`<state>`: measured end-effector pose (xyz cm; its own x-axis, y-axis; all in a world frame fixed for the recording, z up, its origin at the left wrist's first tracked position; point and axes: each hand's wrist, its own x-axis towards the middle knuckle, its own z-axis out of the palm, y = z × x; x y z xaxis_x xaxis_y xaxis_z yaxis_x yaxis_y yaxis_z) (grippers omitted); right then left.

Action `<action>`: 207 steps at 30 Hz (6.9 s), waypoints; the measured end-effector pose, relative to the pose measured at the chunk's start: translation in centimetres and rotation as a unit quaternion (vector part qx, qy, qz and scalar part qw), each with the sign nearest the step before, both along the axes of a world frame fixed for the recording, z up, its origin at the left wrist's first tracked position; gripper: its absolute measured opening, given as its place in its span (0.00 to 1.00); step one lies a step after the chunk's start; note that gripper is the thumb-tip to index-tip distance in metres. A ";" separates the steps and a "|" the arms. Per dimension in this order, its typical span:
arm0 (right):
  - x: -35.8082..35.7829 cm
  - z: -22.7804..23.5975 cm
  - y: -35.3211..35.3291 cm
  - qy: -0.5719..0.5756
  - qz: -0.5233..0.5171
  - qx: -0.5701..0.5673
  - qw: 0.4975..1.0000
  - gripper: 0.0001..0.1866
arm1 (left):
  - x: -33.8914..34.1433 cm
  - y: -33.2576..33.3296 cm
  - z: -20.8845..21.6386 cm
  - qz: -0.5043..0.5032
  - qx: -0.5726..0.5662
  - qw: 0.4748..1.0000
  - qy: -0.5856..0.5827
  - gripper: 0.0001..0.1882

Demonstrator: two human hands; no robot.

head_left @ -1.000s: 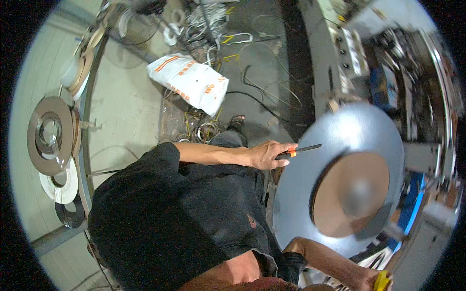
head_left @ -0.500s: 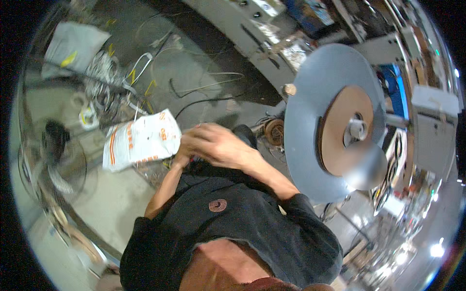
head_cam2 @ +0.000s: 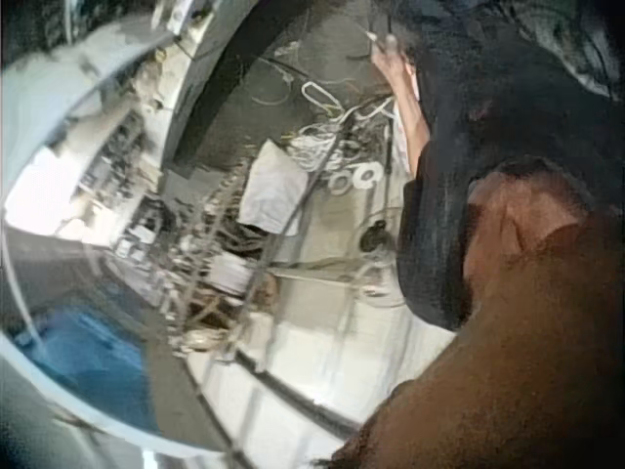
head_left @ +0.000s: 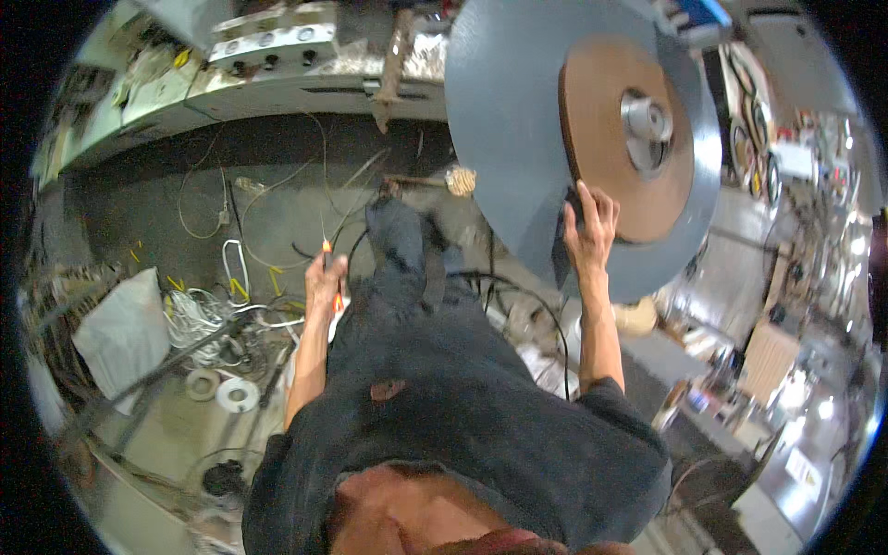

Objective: The person feeds wooden planks through a planer machine to smooth their surfaces. They then move to a large circular machine, where they use a utility knife to cut a yellow strap and remove a black rubber band from a rotating disc.

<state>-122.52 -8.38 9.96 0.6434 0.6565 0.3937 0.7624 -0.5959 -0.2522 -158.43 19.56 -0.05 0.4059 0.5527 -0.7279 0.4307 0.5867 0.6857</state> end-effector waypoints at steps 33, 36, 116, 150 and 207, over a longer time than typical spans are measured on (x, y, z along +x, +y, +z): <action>-0.2 -4.7 10.6 -0.012 -0.376 -0.002 0.927 0.03 | 42.3 21.9 -7.4 -0.559 0.248 0.791 -0.017 0.22; 0.0 -4.2 13.2 -0.013 -0.400 0.002 0.916 0.03 | 45.5 21.8 -13.0 -0.605 0.303 0.736 -0.019 0.26; 16.0 -2.6 -9.3 -0.013 -0.621 0.170 0.765 0.13 | 52.6 8.6 11.7 -0.571 -0.331 0.738 -0.139 0.13; 7.1 -4.4 1.2 -0.007 -0.624 -0.055 0.779 0.10 | 42.3 36.1 8.7 -0.290 -0.198 0.900 -0.259 0.15; 19.7 -2.1 18.1 -0.076 -0.521 -0.139 0.839 0.35 | 68.3 66.9 15.5 -0.026 -0.031 0.867 -0.497 0.09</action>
<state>-102.80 9.71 7.86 0.8809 -0.1505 0.4487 -0.1976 -0.9785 0.0597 -90.10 86.42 15.40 0.8731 0.4865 -0.0324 -0.3272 0.6339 0.7008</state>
